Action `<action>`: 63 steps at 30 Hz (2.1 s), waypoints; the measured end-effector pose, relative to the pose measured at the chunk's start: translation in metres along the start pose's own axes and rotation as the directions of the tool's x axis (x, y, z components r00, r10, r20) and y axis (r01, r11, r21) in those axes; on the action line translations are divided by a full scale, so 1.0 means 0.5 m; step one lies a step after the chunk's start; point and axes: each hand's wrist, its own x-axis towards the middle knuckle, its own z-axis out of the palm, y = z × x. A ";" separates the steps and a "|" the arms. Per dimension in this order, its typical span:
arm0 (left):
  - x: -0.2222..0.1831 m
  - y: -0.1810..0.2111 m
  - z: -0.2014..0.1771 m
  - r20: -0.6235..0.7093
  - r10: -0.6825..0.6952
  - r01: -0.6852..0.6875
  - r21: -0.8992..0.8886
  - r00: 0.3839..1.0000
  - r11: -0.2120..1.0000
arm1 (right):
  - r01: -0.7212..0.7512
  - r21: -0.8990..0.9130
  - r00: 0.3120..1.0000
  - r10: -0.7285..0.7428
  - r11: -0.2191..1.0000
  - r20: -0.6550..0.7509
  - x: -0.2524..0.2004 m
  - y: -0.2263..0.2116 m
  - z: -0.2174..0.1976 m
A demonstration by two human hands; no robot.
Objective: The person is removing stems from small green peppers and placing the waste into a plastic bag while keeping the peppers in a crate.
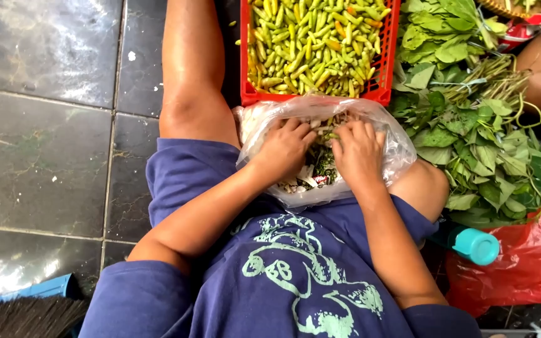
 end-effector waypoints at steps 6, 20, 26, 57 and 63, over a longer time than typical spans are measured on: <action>-0.005 0.024 -0.059 0.041 -0.158 0.163 -0.218 0.987 0.962 | -0.286 0.718 0.948 0.297 0.634 0.116 -0.045 0.019 -0.030; 0.013 0.063 -0.155 0.335 -0.121 0.336 -0.718 0.934 0.610 | -0.352 0.936 0.876 0.350 -0.012 0.334 -0.083 -0.045 -0.101; -0.005 0.081 -0.120 0.378 -0.202 0.428 -0.780 0.904 0.456 | -0.320 0.943 0.893 0.361 0.091 0.268 -0.086 -0.054 -0.105; -0.037 0.079 -0.088 0.204 0.009 0.091 -0.475 0.979 0.875 | -0.405 0.908 0.784 0.470 -0.108 0.405 -0.033 0.016 -0.001; -0.061 0.069 -0.026 0.339 0.054 0.086 -0.383 0.939 0.920 | -0.334 0.359 0.933 0.359 0.872 -0.004 0.052 0.014 0.126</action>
